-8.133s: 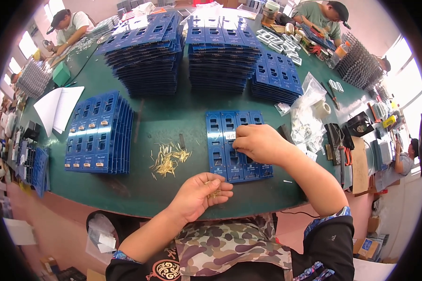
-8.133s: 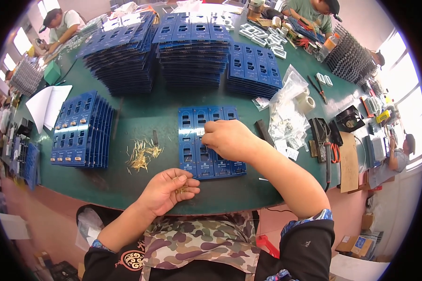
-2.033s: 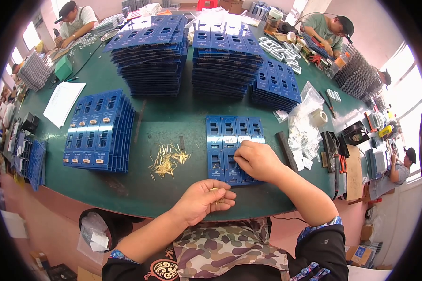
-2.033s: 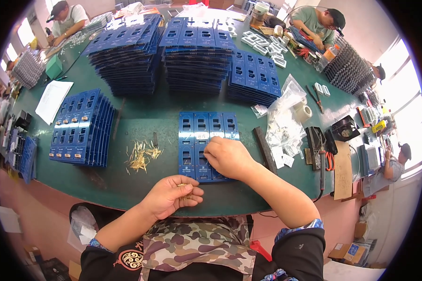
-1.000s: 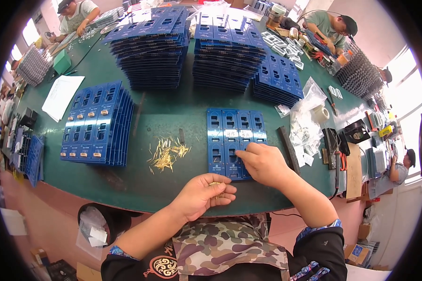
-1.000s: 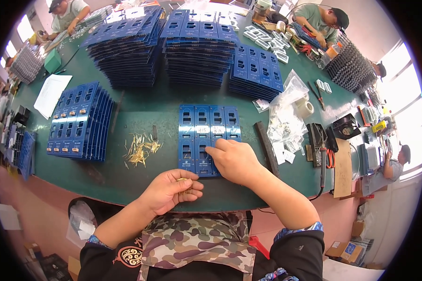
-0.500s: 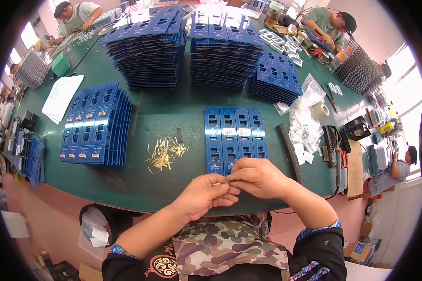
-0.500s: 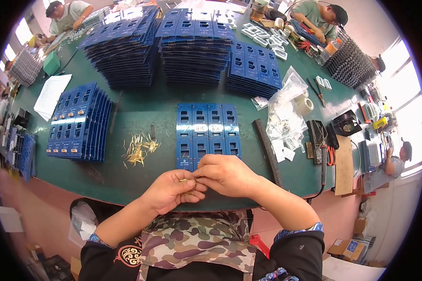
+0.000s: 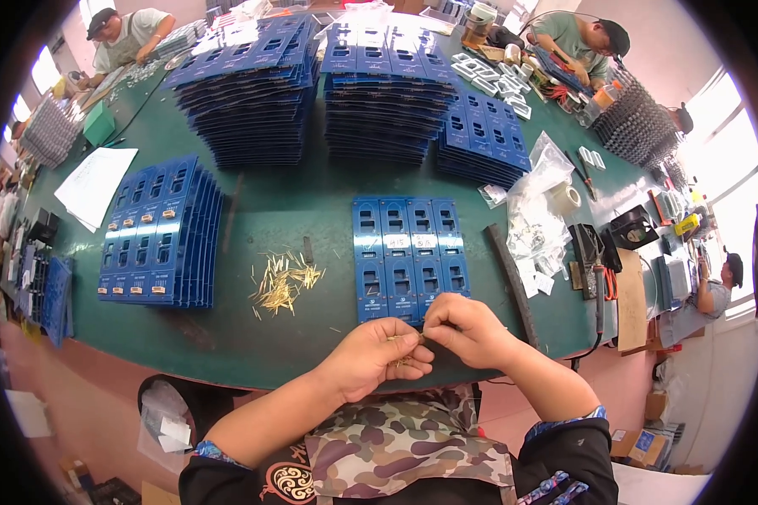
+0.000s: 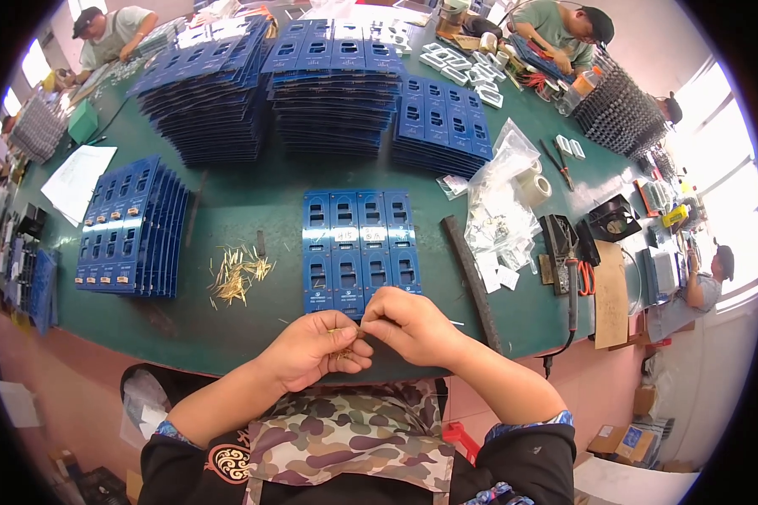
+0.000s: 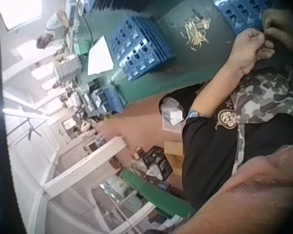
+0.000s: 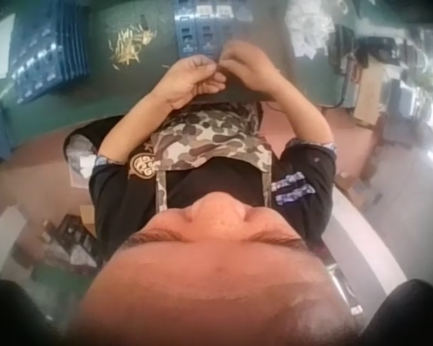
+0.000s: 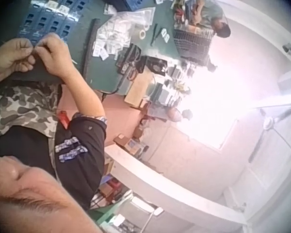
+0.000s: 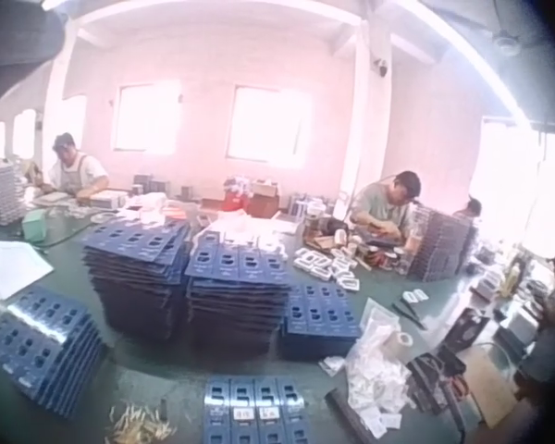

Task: The person inserts metal pins into blue plastic fixtures by hand, then solders them using a soldering iron and solder wire.

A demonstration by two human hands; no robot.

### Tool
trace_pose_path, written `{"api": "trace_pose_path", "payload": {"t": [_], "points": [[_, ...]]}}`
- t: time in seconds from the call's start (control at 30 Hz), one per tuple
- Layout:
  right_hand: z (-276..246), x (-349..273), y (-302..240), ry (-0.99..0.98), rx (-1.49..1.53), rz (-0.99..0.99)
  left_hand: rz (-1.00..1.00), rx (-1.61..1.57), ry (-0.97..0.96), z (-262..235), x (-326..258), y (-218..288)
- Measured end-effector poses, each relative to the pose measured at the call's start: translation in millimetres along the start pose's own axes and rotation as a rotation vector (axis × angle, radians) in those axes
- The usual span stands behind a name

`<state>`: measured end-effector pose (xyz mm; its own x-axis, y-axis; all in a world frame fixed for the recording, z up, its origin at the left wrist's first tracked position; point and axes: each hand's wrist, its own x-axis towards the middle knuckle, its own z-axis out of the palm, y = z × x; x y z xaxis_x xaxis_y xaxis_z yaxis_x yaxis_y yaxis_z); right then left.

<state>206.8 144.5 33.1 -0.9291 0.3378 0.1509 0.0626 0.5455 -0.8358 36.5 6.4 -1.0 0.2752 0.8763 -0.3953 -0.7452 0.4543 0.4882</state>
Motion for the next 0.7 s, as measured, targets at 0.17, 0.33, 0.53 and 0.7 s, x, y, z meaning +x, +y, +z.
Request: {"api": "trace_pose_path", "payload": {"t": [0.17, 0.33, 0.53, 0.7], "points": [[-7.6, -1.5, -0.2, 0.076, 0.102, 0.151, 0.0, -0.002, 0.026, 2.4, 3.9, 0.1], [2.1, -6.3, 0.4, 0.013, -0.015, 0.09, -0.028, 0.051, 0.044, 5.8, 6.4, -1.4], [5.8, -9.6, -7.7, 0.069, -0.043, 0.109, -0.009, 0.029, 0.031, 2.5, 7.1, -3.2], [5.0, -13.4, -10.3, 0.09, -0.035, 0.165, -0.003, 0.028, 0.026, 6.5, 6.5, -3.3]]}}
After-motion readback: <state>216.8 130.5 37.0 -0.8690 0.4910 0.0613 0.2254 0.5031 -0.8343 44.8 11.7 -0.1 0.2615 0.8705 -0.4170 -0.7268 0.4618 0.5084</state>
